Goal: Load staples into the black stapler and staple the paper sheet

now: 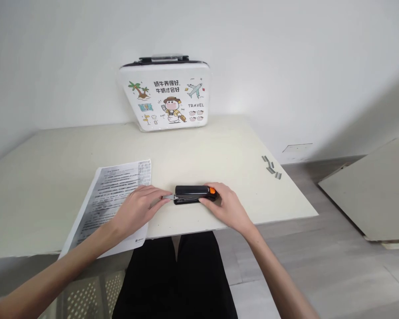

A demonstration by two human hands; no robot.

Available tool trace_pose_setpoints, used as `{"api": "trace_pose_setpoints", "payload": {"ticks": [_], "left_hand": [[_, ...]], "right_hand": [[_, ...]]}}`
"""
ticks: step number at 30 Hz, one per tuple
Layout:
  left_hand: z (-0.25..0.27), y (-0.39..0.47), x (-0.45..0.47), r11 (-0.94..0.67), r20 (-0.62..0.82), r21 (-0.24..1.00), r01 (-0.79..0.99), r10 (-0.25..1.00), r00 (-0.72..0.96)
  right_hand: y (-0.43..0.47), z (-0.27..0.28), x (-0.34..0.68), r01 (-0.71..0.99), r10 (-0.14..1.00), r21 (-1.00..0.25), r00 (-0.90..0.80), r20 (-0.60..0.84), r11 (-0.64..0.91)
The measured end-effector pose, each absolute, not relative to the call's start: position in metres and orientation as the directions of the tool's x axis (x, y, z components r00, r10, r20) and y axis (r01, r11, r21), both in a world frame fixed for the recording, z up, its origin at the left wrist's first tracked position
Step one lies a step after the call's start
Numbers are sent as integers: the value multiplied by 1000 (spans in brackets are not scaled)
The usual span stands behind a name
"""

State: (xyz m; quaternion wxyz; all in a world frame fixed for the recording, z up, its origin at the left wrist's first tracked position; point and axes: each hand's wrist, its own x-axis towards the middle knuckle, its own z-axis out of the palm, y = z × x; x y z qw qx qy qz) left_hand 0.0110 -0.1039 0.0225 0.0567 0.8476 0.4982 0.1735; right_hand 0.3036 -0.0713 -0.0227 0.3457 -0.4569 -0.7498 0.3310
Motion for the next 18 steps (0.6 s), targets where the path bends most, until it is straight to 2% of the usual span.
{"api": "trace_pose_setpoints", "payload": {"ticks": [4,8,13,18], "left_hand": [[22,-103,7,-471,222,306,828,881,419],[26,-103,-10,-437,160,439,785,898,410],[24,-88,-21,-495,131,597,632,837,531],[20,-54,0,-576,170,641,507,751,637]], "right_hand": [[-72,-22,304,451,913,-815,-348,214,363],[-72,-21,305,451,917,-823,-348,193,345],[-67,-23,308,439,901,-820,-385,199,369],[-64,-25,311,412,884,-824,-417,209,389]]}}
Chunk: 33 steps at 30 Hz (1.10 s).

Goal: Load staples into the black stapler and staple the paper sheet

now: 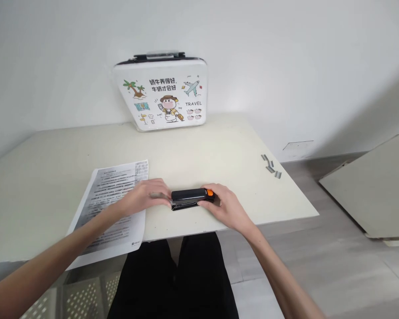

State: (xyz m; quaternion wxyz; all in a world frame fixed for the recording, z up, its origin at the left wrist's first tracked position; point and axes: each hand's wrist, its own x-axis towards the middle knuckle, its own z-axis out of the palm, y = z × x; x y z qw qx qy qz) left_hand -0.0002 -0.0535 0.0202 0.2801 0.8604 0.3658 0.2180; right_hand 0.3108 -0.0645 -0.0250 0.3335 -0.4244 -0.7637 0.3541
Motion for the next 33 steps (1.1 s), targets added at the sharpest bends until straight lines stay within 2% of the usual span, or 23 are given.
{"api": "trace_pose_setpoints", "payload": {"ticks": [8,14,18,22,26,33], "left_hand": [[22,-38,21,-560,120,574,597,779,615],[29,-102,-16,-511,173,381,770,858,483],[20,-176,-65,-495,37,222,840,865,500],[5,-220,-78,-485,60,107,868,875,481],[1,-224,-52,-476,115,138,868,878,464],[1,-214,-2,-540,105,204,816,841,531]], "right_hand": [[-66,-22,309,409,890,-830,-407,205,379],[-70,-22,306,443,900,-816,-389,197,370],[-72,-23,307,454,904,-811,-380,198,369],[-74,-25,307,475,911,-807,-371,179,352],[-76,-25,305,466,914,-817,-369,169,339],[-77,-21,303,439,908,-835,-389,156,332]]}}
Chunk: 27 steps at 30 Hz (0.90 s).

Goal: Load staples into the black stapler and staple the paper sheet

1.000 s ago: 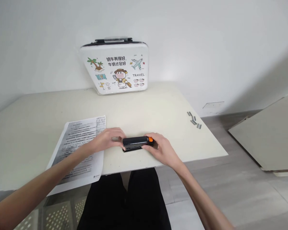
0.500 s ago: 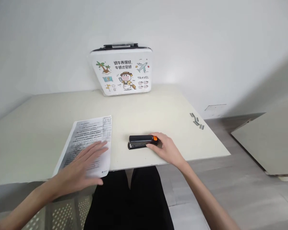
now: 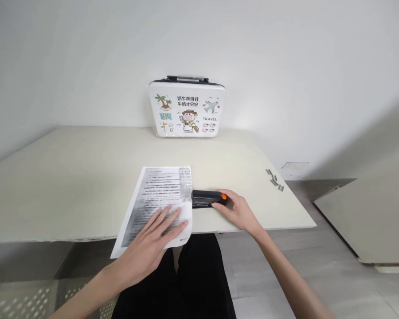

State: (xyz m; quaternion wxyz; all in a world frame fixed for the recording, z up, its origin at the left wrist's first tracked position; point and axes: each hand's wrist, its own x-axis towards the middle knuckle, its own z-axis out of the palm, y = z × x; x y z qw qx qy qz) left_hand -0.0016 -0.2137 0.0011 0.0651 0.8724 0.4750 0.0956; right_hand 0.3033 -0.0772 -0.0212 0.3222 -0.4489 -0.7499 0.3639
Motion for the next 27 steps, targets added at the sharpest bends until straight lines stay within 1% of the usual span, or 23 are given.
{"api": "trace_pose_setpoints", "payload": {"ticks": [3,5,9,12,17,21,24,27], "left_hand": [[0,-214,8,-553,108,238,798,832,544],[2,-212,7,-559,100,283,780,826,555],[11,-190,-7,-510,51,389,768,844,535],[13,-154,-17,-477,78,379,793,870,486],[-2,-101,-16,-547,51,347,762,822,567],[-11,-95,-3,-563,71,361,743,811,580],[-11,-100,3,-557,78,367,745,817,572],[-11,-103,5,-544,73,380,748,824,562]], "right_hand": [[-76,-11,306,479,892,-805,-433,131,350],[-75,0,306,503,882,-788,-460,105,356],[-71,24,288,550,904,-771,-422,75,321],[-66,35,260,606,903,-709,-419,101,360],[-58,38,221,653,868,-620,-488,95,435],[-55,36,213,674,874,-603,-479,82,426],[-55,36,214,697,886,-601,-462,41,391],[-57,38,214,700,888,-602,-458,35,384]]}}
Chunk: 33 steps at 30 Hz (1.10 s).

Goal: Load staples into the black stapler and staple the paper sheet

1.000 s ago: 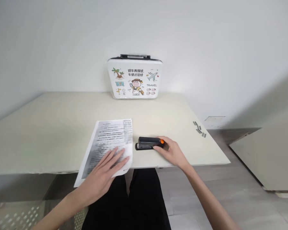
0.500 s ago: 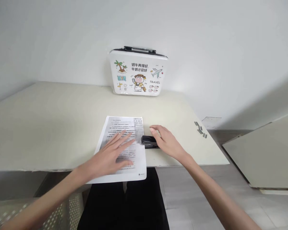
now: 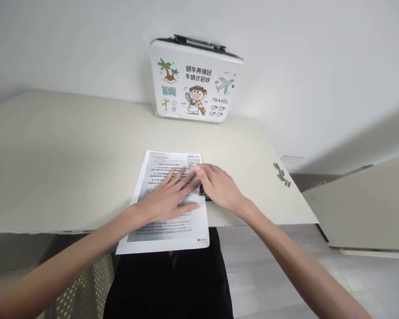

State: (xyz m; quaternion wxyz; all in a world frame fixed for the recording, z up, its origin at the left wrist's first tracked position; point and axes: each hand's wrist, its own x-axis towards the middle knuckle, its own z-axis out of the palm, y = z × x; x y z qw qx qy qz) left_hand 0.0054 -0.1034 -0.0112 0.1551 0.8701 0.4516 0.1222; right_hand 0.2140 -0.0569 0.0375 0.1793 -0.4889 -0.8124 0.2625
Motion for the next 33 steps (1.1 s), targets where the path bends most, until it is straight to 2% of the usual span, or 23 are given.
{"api": "trace_pose_setpoints", "payload": {"ticks": [7,12,19,33], "left_hand": [[-16,-107,11,-539,126,387,748,835,536],[-17,-102,9,-542,91,391,744,827,555],[-23,-105,25,-529,107,334,780,843,527],[-27,-102,32,-525,130,333,783,848,513]], "right_hand": [[-59,38,211,734,898,-572,-440,9,365],[-60,40,209,744,896,-556,-445,2,371],[-61,42,207,770,895,-515,-446,-14,376],[-63,44,204,801,880,-439,-473,-48,407]]}}
